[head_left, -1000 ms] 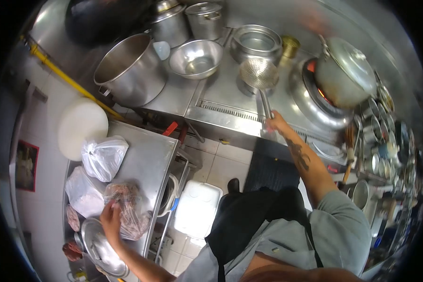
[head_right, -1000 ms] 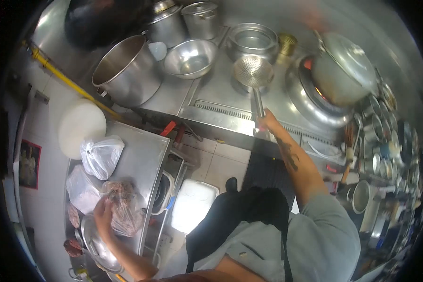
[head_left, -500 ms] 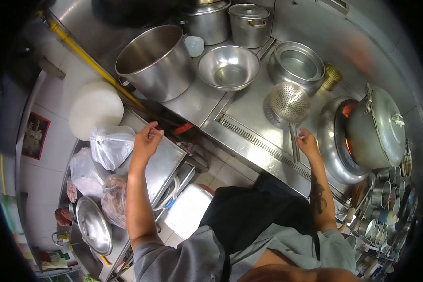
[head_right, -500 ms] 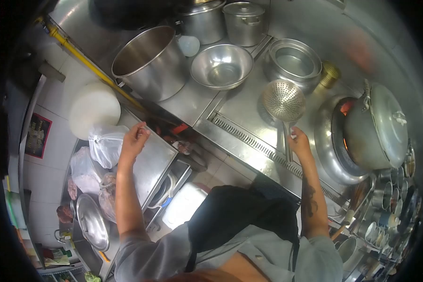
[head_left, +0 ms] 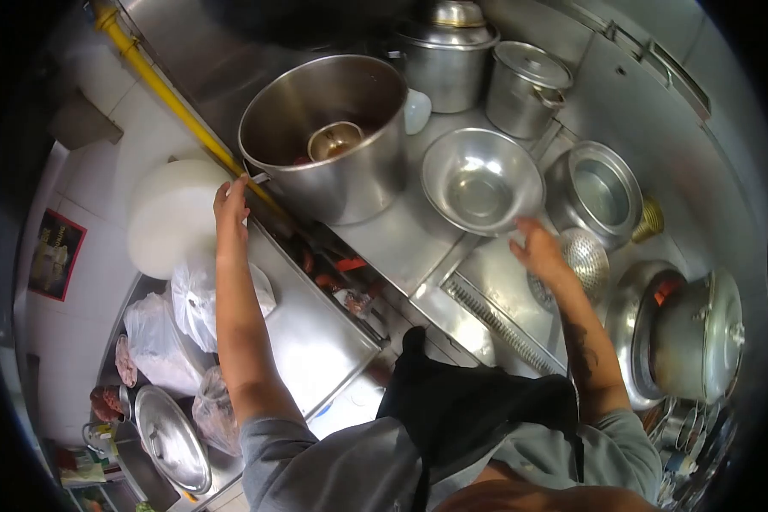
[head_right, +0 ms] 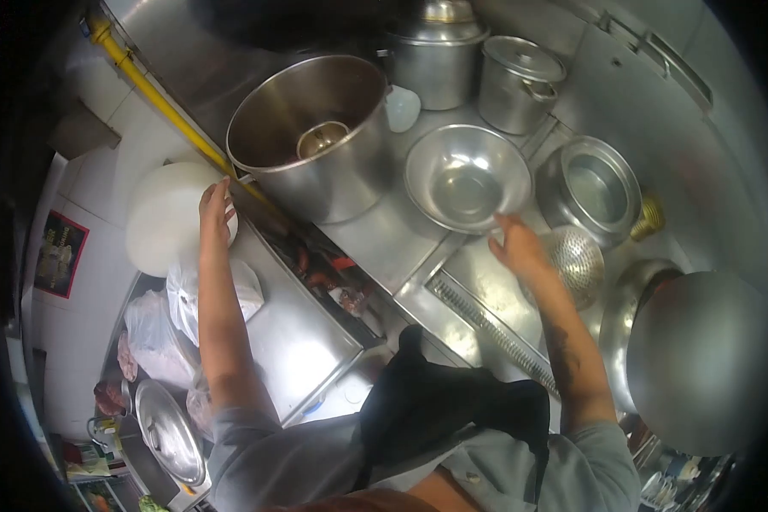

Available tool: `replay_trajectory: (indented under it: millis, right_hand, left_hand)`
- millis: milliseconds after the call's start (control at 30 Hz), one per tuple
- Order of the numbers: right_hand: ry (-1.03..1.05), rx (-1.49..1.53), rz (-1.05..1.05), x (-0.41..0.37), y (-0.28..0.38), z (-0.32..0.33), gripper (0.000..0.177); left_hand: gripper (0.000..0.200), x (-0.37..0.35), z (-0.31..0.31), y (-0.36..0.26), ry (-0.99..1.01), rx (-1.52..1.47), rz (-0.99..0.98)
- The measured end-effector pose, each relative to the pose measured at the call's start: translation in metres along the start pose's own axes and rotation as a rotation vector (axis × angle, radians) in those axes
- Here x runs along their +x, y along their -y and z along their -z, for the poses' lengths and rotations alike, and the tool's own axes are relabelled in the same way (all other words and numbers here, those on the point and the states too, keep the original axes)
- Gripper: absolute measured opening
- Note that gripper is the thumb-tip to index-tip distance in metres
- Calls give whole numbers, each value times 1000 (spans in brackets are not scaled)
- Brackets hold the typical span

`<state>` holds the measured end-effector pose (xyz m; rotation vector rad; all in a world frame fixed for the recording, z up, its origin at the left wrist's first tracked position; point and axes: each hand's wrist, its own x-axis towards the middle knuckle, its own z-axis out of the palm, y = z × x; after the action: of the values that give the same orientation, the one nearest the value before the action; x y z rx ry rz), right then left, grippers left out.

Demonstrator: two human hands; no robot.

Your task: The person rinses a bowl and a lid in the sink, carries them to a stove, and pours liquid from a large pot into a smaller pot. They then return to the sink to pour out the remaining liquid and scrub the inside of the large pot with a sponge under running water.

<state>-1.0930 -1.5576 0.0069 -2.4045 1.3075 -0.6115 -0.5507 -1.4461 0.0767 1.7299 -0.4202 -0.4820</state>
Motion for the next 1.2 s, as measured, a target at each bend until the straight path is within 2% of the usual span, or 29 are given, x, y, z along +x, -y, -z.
replay_trajectory:
  millis: [67, 167, 267, 367, 467, 500, 567, 667, 767, 867, 967, 1067, 1167, 1200]
  right_hand:
    - [11, -300, 186, 8, -16, -35, 42]
    - [199, -288, 75, 22, -14, -51, 41]
    - [278, -109, -16, 70, 7, -38, 40]
    - [108, 20, 37, 147, 47, -26, 37]
    - [-83, 186, 30, 220, 78, -35, 47]
    - [-130, 223, 54, 241, 83, -41, 51]
    - [-293, 71, 167, 273, 101, -48, 48]
    - [79, 501, -298, 304, 124, -52, 41]
    - [233, 846, -418, 321, 126, -66, 31]
    - [58, 843, -392, 312, 133, -70, 19]
    - [120, 858, -334, 299, 132, -66, 15]
    - [104, 867, -315, 280, 125, -67, 14]
    - [108, 929, -258, 257, 127, -61, 14]
    - [106, 940, -260, 252, 129, -59, 14]
  left_hand:
    - [83, 31, -7, -9, -59, 38, 12]
    - [88, 67, -15, -18, -5, 186, -8]
    - [72, 82, -24, -18, 55, 296, -131]
    - [53, 93, -29, -11, 278, 83, -188]
    - [41, 104, -36, -1, 209, 160, -325]
    - [41, 109, -37, 2, 208, 136, -316]
    - [40, 117, -36, 10, 205, 91, -296]
    - [37, 111, -40, 7, 256, 35, -311]
    - [35, 109, -40, 4, 220, 161, -318]
    - [36, 102, -39, 1, 214, 185, -376]
    - [36, 93, -32, 0, 261, 190, -419]
    - [37, 67, -25, -19, 339, 192, -373]
    - [43, 63, -12, -26, 397, 486, -343]
    - [45, 53, -11, -37, 322, 700, -452]
